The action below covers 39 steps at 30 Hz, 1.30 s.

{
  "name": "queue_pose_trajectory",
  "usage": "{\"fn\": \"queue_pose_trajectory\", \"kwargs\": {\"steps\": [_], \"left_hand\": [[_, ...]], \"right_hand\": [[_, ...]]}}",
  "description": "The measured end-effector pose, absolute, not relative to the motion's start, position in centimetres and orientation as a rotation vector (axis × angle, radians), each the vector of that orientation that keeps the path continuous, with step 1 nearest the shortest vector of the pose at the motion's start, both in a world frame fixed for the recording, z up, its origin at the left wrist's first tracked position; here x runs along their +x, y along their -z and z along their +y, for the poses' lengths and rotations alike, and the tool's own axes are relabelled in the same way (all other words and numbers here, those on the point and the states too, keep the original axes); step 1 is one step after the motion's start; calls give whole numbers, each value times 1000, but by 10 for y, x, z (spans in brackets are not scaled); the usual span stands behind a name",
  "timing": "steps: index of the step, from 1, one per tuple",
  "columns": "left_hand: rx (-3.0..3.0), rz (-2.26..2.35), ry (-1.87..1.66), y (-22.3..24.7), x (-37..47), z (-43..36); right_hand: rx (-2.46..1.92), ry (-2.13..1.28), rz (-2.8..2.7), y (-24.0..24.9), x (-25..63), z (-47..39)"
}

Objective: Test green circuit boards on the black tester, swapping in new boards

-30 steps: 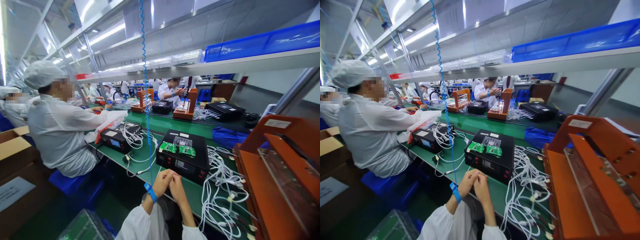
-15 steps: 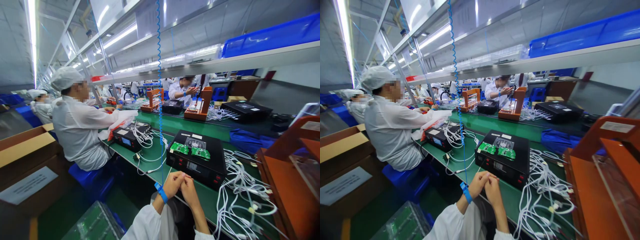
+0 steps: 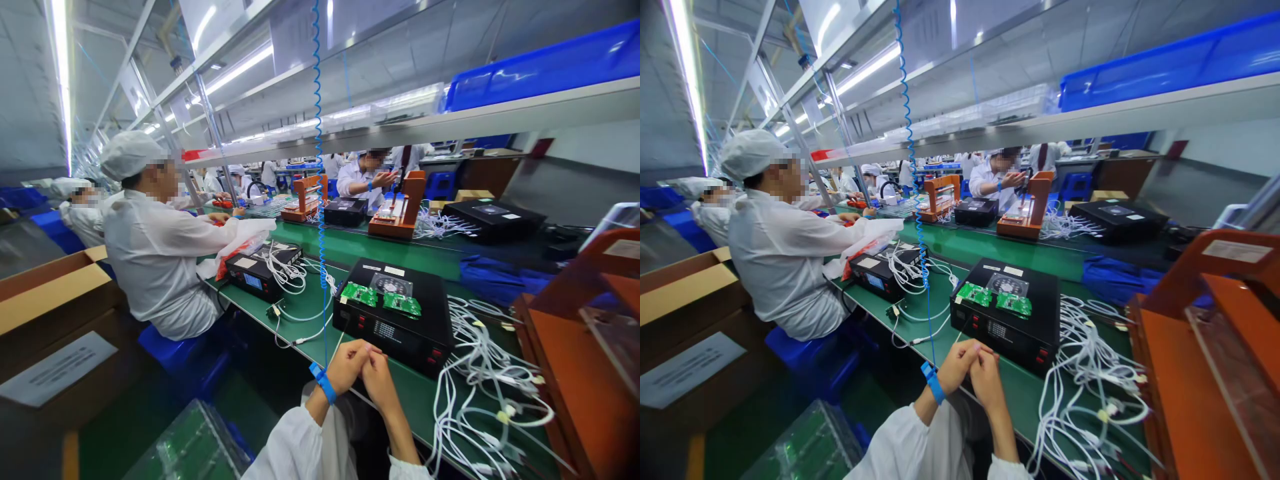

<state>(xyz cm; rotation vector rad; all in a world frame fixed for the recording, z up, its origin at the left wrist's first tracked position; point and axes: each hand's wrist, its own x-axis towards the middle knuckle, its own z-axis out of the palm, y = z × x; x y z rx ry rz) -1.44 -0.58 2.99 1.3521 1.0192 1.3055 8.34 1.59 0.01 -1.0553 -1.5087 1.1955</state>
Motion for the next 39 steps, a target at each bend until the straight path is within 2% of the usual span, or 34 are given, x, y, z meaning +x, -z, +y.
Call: {"fn": "queue_pose_trajectory", "kwargs": {"steps": [39], "left_hand": [[1185,958,-1285,-25,-10,-5]], "right_hand": [[-1127,-1098,-1381,-6,80,8]]}}
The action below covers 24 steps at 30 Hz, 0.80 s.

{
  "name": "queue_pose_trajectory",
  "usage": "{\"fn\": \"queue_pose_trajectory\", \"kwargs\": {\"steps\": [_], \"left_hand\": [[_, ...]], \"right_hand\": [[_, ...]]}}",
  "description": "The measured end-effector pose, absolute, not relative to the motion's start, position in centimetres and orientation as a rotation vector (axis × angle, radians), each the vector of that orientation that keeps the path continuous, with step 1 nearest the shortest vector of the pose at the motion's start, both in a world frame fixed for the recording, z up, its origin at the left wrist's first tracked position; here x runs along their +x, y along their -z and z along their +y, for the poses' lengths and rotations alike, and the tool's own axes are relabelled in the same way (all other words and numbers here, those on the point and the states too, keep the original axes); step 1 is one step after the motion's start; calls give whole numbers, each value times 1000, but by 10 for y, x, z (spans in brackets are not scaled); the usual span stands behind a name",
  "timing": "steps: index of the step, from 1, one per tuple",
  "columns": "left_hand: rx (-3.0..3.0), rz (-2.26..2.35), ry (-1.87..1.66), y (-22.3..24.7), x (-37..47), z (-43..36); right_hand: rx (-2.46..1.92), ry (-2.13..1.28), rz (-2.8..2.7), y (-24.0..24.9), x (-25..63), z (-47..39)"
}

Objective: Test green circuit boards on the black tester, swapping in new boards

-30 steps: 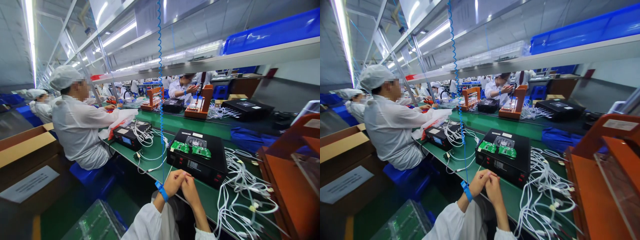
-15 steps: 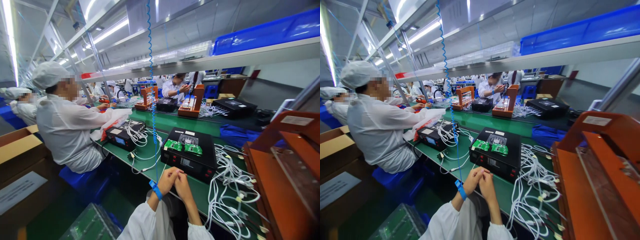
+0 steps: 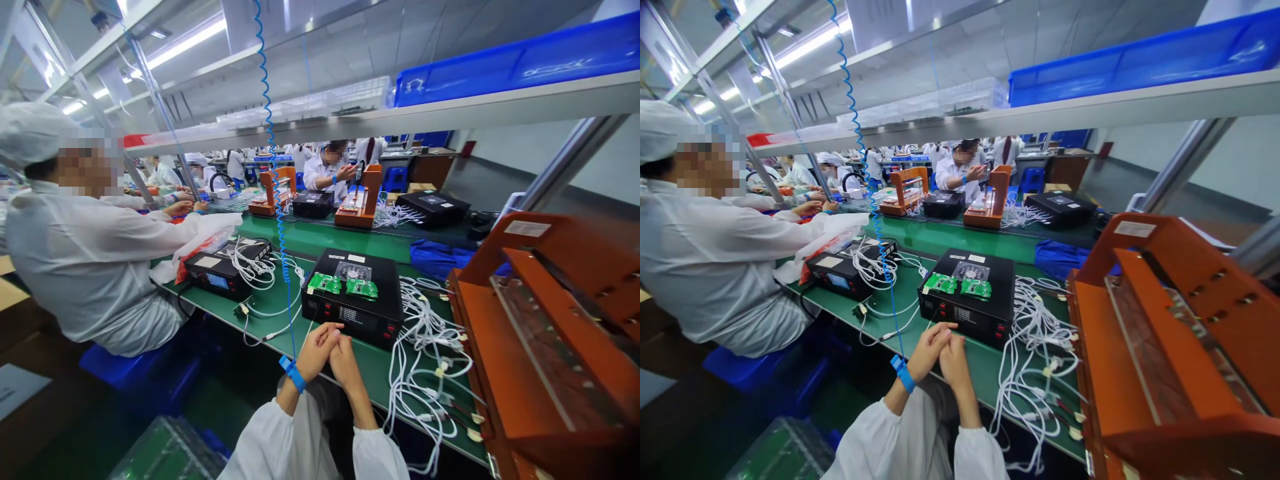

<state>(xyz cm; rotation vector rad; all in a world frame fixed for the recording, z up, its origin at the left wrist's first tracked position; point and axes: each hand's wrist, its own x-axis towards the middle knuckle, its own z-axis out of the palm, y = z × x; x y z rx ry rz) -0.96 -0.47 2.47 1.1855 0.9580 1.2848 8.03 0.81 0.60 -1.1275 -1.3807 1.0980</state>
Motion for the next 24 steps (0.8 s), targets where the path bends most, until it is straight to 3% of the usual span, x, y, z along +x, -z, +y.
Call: {"fn": "queue_pose_trajectory", "kwargs": {"steps": [24], "left_hand": [[1269,1027,-1244,-25,-13,-3]], "right_hand": [[-1014,-1199,-1416,3,80,14]]}}
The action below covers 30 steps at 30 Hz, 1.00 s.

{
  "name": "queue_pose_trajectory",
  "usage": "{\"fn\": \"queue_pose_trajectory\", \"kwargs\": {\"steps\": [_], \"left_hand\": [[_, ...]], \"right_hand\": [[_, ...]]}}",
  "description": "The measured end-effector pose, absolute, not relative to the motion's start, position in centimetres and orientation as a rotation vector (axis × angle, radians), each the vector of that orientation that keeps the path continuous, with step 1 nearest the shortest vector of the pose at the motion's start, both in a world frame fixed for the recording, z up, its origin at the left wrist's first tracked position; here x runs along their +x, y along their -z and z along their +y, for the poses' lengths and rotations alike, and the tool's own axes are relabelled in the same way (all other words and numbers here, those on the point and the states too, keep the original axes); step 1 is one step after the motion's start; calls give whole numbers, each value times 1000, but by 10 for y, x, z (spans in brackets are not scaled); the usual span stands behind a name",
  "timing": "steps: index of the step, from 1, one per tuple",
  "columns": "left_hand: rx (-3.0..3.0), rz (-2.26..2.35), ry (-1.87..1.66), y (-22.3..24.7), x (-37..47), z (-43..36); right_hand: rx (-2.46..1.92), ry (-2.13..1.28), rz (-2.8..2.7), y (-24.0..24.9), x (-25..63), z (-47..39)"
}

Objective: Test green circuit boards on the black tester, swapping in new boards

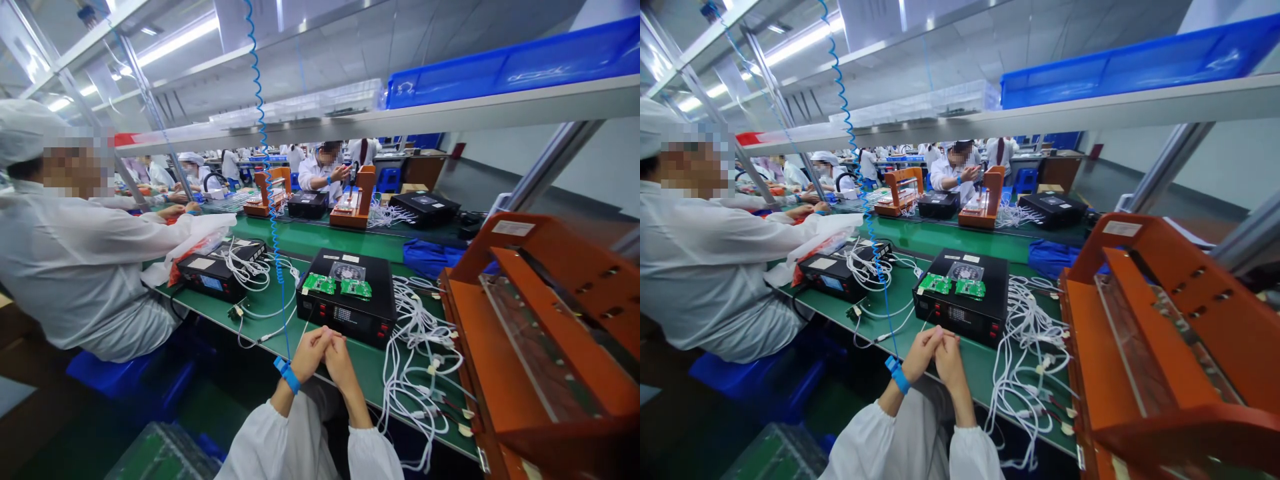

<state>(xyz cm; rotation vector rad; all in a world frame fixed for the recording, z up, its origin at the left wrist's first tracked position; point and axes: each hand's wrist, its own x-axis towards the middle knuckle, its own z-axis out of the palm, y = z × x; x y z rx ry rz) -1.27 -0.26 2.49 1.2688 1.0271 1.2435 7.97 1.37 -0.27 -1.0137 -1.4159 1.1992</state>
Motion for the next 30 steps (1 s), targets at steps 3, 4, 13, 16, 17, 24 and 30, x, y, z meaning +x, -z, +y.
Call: {"fn": "queue_pose_trajectory", "kwargs": {"steps": [3,4,13,16,17,24,30], "left_hand": [[1241,1026,-1239,-23,-13,-3],[1239,1027,-1235,-23,-13,-3],[1237,962,-1206,-28,-14,-5],[1230,952,-1222,-28,-13,-5],[1224,950,-1223,-28,-13,-4],[1194,962,-1239,-30,-11,-4],[1196,971,-1240,-27,-11,-2]], "right_hand": [[-999,-1215,-1422,5,80,14],[-996,-1211,-1412,5,80,14],[-937,-1281,-1369,-4,79,11],[-945,-1249,-1377,-7,79,10],[-956,-1226,-1385,-7,79,10],[-996,-1143,-1422,-4,79,12],[-990,-1142,-1417,-1,78,13]]}}
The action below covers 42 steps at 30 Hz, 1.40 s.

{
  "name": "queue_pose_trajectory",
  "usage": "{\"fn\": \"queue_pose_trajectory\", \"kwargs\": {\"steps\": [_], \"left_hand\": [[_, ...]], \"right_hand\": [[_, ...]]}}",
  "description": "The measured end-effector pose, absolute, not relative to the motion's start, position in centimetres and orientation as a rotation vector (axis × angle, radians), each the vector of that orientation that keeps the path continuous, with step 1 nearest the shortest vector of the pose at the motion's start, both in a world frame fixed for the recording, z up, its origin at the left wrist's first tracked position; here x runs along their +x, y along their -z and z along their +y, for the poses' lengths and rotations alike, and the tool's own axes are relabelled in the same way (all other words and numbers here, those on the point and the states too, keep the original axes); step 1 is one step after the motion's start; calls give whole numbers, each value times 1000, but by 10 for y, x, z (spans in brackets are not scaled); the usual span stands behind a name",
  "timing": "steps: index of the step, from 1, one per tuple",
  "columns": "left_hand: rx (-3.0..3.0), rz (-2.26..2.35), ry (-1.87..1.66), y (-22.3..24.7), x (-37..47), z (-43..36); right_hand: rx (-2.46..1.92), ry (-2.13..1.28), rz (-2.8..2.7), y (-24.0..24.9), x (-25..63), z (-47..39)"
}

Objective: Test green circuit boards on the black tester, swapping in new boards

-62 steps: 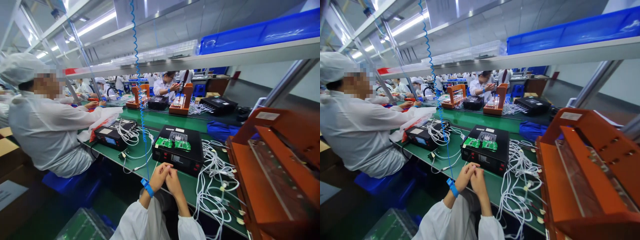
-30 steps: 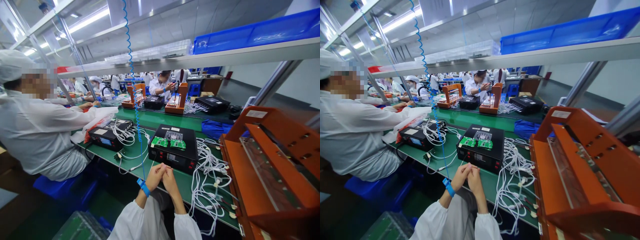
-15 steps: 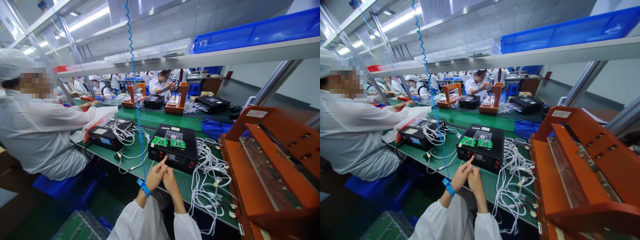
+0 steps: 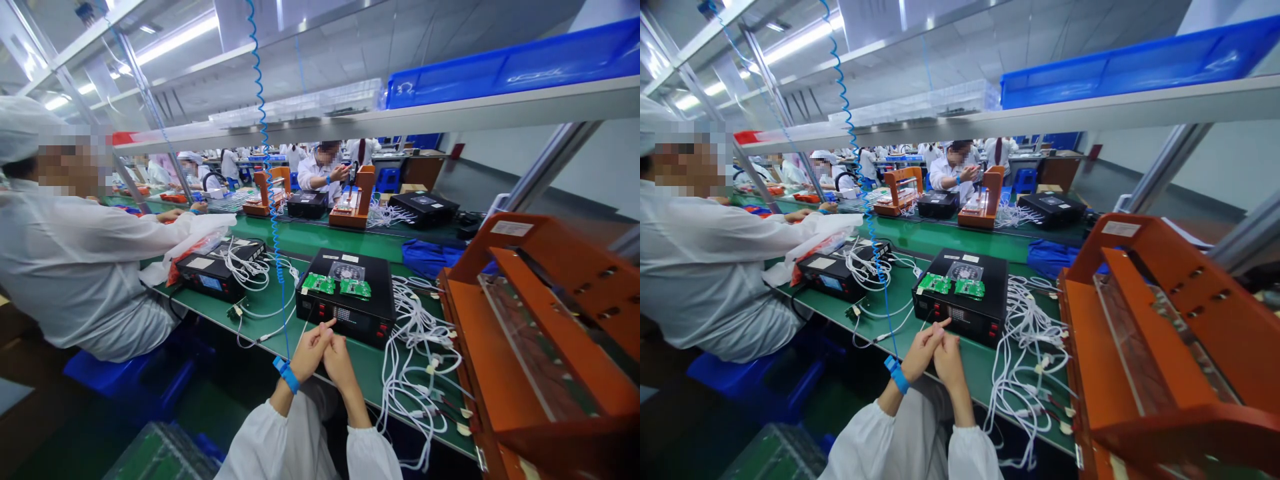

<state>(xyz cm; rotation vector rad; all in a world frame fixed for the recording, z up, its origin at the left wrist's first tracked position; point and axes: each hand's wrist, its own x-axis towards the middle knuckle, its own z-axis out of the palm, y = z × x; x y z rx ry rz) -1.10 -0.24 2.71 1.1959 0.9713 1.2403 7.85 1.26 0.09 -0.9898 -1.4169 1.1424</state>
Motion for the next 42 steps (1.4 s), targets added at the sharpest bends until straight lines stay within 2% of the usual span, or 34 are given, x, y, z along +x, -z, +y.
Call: {"fn": "queue_pose_trajectory", "kwargs": {"steps": [27,42], "left_hand": [[1216,971,-1282,-12,-13,1],[1353,997,-1265,-24,-15,-3]], "right_hand": [[-957,-1202,-1433,-8,77,11],[-1018,-1221,-1461,0,81,13]]}}
